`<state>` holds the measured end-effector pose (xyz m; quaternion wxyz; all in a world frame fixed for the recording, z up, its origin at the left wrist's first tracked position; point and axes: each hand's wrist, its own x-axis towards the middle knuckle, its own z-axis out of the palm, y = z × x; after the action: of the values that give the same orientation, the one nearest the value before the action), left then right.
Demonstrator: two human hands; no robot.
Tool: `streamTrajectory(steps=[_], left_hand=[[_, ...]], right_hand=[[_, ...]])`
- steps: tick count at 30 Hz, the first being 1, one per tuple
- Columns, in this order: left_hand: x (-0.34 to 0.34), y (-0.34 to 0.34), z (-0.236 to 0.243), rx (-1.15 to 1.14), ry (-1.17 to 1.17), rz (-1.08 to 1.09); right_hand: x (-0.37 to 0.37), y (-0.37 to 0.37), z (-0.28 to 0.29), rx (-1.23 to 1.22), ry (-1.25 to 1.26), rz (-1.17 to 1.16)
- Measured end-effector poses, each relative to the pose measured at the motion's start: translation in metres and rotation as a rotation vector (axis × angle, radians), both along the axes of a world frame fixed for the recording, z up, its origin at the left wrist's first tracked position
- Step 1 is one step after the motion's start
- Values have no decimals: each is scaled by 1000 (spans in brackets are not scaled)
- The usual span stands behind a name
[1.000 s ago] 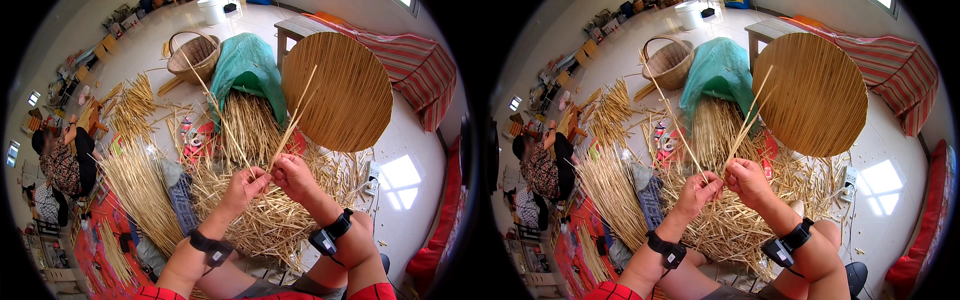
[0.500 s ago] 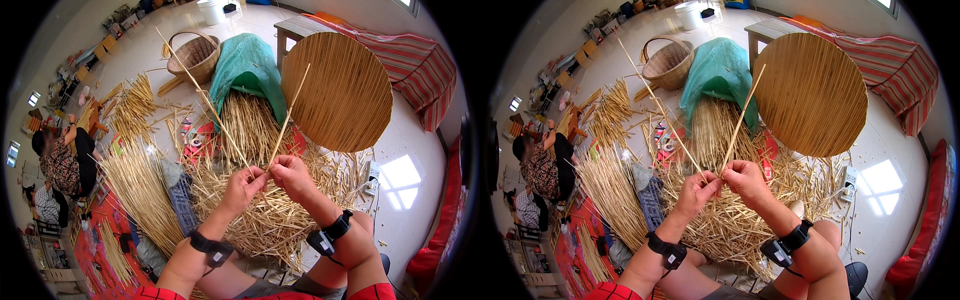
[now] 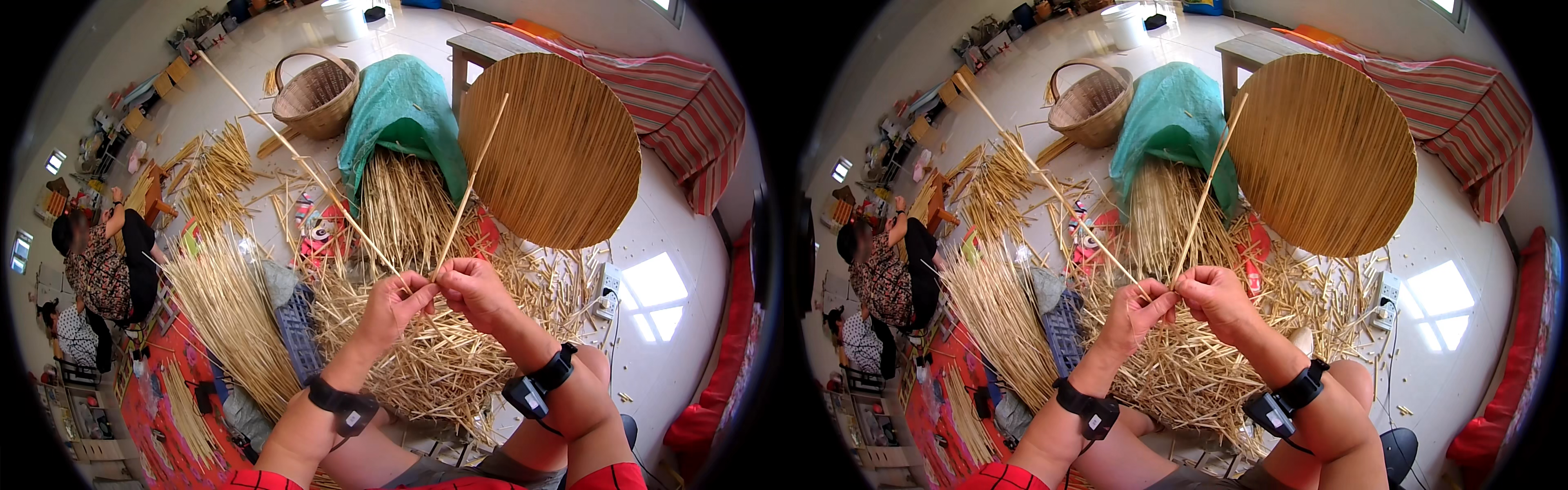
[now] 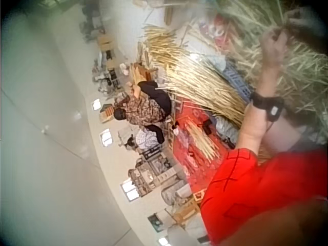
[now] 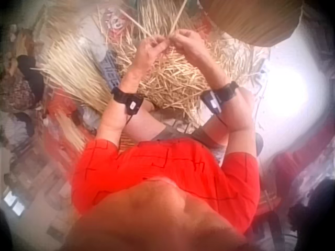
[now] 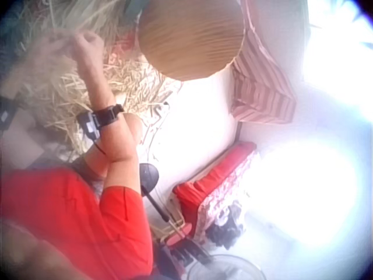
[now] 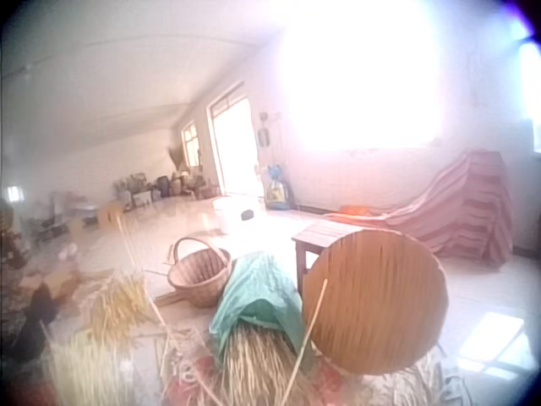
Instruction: The person weaves together thin strips of dried straw to form a flat, circular fan shape.
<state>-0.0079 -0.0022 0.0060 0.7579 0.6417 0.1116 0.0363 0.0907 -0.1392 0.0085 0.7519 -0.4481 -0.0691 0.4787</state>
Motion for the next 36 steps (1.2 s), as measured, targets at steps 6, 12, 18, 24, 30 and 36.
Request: streamTrajectory(steps=[6,12,18,24,30,36], left_hand=[[-1,0,-2,0,7,9],[-2,0,11,-17,22,-35],[-3,3,16,-113,58,-57],[-1,0,11,-91,32,-36],[-2,-3,13,-76,36,-45],[-3,-2,19,-146,72,-83]], right_hand=[[1,1,0,-37,-136,22],[-1,2,3,30,-223,19],[-1,1,17,11,-306,0],[-1,3,11,-27,-426,-39],[0,1,13,51,-267,-3],[1,0,-1,43,-162,7]])
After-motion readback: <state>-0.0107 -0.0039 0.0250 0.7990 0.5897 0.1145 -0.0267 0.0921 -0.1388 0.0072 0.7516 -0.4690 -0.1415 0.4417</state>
